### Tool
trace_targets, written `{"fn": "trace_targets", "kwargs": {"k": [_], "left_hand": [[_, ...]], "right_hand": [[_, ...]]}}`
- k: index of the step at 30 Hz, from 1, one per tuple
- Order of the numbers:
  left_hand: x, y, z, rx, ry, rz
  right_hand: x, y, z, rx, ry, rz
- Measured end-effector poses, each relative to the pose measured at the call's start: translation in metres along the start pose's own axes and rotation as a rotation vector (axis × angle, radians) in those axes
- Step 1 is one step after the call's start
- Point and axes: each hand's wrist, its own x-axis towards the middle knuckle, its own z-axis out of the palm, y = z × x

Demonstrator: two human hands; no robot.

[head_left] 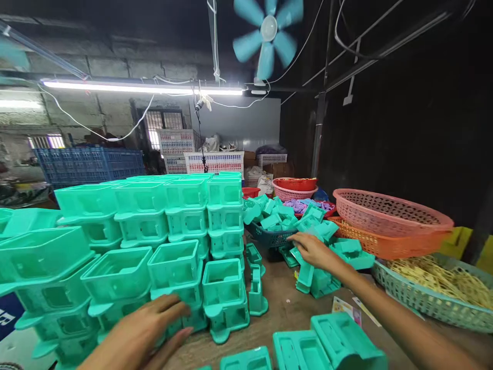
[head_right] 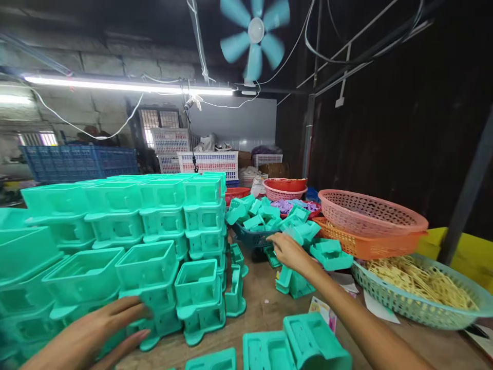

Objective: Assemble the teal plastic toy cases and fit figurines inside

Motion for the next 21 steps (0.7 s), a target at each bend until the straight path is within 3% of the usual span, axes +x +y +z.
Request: {"fn": "trace_targets", "kwargs": {"k": [3, 5, 7, 10, 15, 21], "left_hand": [[0.084, 0.068, -0.005, -0.036, -0.143, 0.101], [0.137, 0.093, 0.004, 0.019, -0.232, 0.104], [0.184, 0.105, 0.021, 0.083, -0.28, 0.07], [0.243, 0.108, 0.053, 0.111, -0.259, -0.003], [0.295, 0.102, 0.09, 0.107, -0.212, -0.116], [0.317, 0.095, 0.099, 0.083, -0.108, -0.283]], "right_hand": [[0.047, 0.014, 0.002, -0.081, -0.034, 0.012], [0.067, 0.018, 0.003, -0.126, -0.072, 0.024], [0.08, 0.019, 0.003, -0.169, -0.098, 0.058], [0.092, 0.023, 0.002, -0.23, -0.078, 0.131], [0.109, 0.034, 0.005, -0.241, -0.137, 0.129], [0.133, 0.039, 0.013, -0.216, -0.245, 0.05]]}}
